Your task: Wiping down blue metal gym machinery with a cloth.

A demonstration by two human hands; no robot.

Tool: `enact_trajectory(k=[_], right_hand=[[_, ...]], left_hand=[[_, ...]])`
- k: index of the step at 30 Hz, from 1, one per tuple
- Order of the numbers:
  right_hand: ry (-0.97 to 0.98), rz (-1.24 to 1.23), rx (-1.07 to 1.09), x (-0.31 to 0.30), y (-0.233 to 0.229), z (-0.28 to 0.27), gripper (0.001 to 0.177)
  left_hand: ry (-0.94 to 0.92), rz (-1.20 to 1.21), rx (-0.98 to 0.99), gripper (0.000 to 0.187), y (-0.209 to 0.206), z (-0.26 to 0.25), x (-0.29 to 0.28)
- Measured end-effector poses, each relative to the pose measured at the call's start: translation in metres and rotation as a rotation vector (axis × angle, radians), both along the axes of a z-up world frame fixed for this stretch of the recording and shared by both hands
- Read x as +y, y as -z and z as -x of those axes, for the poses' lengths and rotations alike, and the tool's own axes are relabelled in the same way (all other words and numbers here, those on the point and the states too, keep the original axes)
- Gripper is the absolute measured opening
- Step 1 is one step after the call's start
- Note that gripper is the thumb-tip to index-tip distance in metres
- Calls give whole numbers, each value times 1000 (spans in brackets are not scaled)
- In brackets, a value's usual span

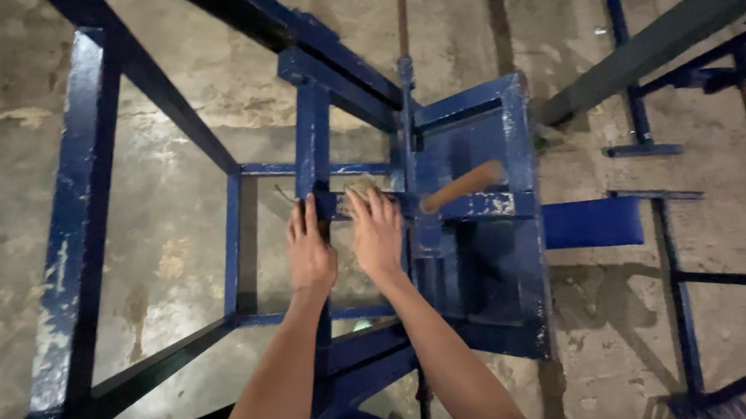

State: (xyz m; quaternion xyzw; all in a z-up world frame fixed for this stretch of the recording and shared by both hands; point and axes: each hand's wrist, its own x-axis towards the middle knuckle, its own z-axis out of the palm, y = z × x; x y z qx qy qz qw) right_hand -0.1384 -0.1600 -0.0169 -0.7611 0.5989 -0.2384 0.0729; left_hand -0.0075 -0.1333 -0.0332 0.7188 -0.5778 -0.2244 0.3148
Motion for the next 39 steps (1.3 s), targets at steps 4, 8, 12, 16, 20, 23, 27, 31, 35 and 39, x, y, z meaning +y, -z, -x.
enact_trajectory(k=[4, 8, 12, 16, 20, 23, 27, 31, 35, 39], right_hand=[[161, 5, -45, 5, 8, 29, 48], [294, 120, -49, -1, 12, 10, 32], [88, 26, -169, 2, 3, -27, 31], [-28, 57, -197, 6, 8, -39, 38], [66, -84, -82, 4, -12, -7, 50], [132, 107, -178, 1, 2, 24, 33], [208, 133, -115, 9, -9, 44, 42], [192, -17, -99, 24, -12, 61, 35], [177, -114, -201, 46, -11, 92, 21], [279, -57, -581, 51, -25, 104, 24]], left_hand=[[-21, 29, -34, 60, -10, -3, 1], [-15, 46, -58, 59, -10, -2, 3], [-3, 10, -65, 68, -8, -3, 0], [14, 18, -57, 67, -2, -4, 0], [-23, 11, -107, 63, -9, 0, 2], [-12, 31, -73, 60, -20, 0, 2], [-22, -10, -86, 59, -11, -1, -2], [-6, -31, -133, 65, -4, -2, -1], [-48, -65, -198, 63, -5, 3, 2], [104, 49, -351, 80, -37, 12, 9]])
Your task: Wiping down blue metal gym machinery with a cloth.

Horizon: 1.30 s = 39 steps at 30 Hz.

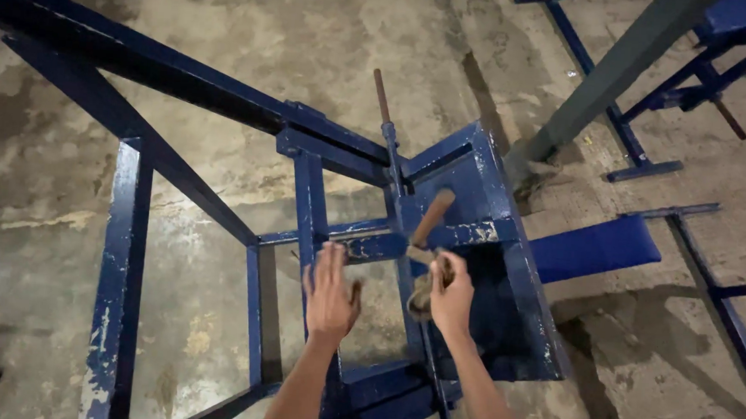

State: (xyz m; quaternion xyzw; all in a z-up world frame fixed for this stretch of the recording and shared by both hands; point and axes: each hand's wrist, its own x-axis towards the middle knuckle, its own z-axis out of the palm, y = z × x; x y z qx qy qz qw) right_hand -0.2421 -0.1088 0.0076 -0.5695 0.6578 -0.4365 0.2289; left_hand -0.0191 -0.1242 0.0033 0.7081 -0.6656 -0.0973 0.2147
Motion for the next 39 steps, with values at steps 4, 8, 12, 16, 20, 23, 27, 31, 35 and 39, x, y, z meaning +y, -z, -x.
enact_trajectory(k=[4, 8, 12, 16, 20, 23, 27, 31, 35, 39], right_hand=[[152, 4, -5, 1, 10, -4, 31], [-44, 112, 509, 20, 1, -21, 59], [-48, 73, 366, 15, 45, -8, 48], [83, 14, 264, -6, 48, -7, 32], [165, 55, 186, -8, 30, -15, 37], [130, 66, 258, 12, 23, -14, 36], [75, -113, 236, 30, 25, 2, 34], [99, -80, 220, 5, 52, 14, 36], [270, -205, 184, -16, 45, 3, 34], [259, -82, 253, 9, 49, -7, 36]], left_hand=[[413, -38, -141, 85, -5, 35, -7], [547, -295, -295, 105, -26, 69, -24], [505, -471, -272, 116, -41, 74, -25], [514, -435, -296, 120, -36, 72, -32], [510, -551, -242, 120, -42, 72, -38], [492, -553, -133, 113, -40, 70, -40], [494, -553, -143, 109, -20, 72, -44], [511, -516, -179, 103, -6, 72, -49], [522, -546, -223, 106, -18, 70, -44], [535, -544, -248, 108, -18, 73, -45]])
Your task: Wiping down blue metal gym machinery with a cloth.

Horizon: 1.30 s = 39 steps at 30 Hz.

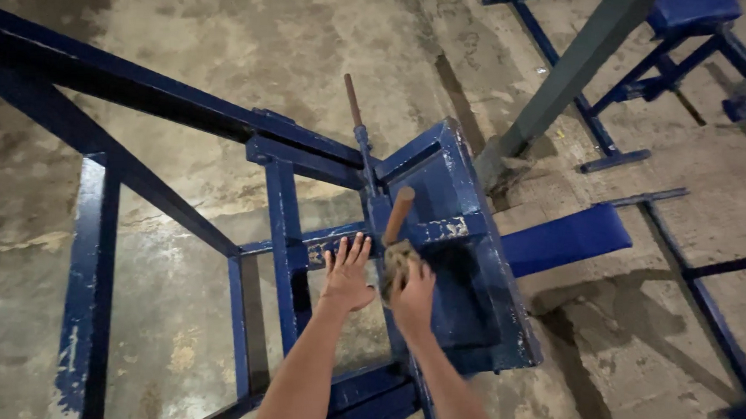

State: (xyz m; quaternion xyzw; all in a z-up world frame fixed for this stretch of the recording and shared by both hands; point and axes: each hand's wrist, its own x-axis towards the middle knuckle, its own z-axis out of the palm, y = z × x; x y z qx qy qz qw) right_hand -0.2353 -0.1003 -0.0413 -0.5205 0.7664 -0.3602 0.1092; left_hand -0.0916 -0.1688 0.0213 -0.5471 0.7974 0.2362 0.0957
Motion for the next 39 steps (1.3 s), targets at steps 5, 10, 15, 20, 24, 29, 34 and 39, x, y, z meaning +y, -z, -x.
enact_trajectory(k=[5, 10, 15, 20, 24, 29, 34, 39], right_hand=[[-97, 117, 86, 18, -13, -20, 42], [-101, 152, 80, -8, -21, -13, 46], [-21, 147, -29, -21, -18, -10, 33], [-118, 237, 65, 10, -19, -12, 29], [-124, 117, 34, 17, -14, -2, 28], [-120, 268, -28, -18, -6, 7, 21], [8, 177, -82, -25, -23, 26, 23], [108, 421, -58, -45, -29, 53, 24]], left_hand=[[-1, -42, -21, 108, 4, -1, -2], [-47, -3, 41, 104, 15, 0, -5], [-56, -17, 36, 108, 15, -2, -1], [-68, 54, 97, 110, 17, -3, 2], [-57, 81, 111, 110, 4, -2, 0], [-79, 84, 100, 112, -1, -1, 6], [-133, 162, 180, 99, 15, 3, 7], [-248, 329, 330, 62, 13, 22, -12]])
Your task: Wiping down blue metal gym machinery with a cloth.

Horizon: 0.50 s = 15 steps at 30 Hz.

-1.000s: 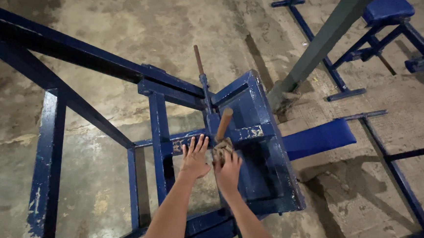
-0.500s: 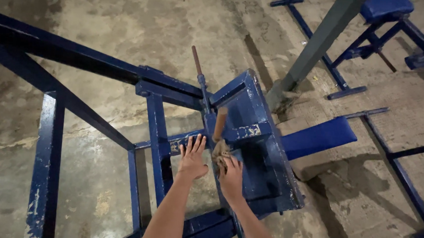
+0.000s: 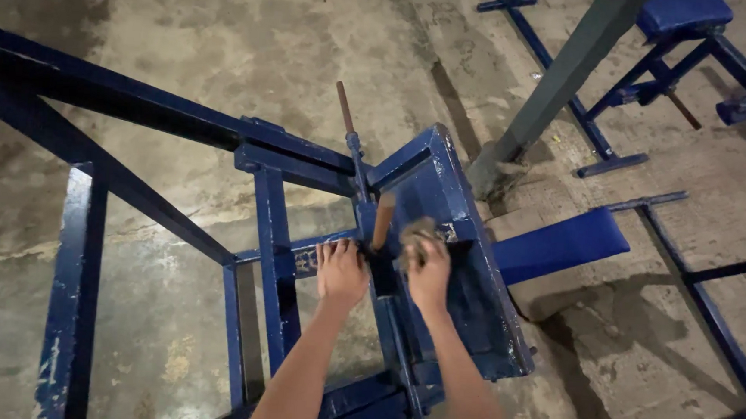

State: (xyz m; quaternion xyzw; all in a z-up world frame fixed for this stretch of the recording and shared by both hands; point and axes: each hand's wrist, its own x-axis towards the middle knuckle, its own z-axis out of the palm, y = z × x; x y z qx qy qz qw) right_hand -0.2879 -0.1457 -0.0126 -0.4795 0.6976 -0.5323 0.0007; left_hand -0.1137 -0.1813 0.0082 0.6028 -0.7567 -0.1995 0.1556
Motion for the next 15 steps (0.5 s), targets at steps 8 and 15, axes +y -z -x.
enact_trajectory(k=[8, 15], right_hand=[[-170, -218, 158, -31, 46, 5, 31], [25, -248, 197, -59, 44, 83, 22]], left_hand=[[-273, 187, 73, 16, 65, 17, -41], [-272, 256, -6, 25, 44, 21, -40]])
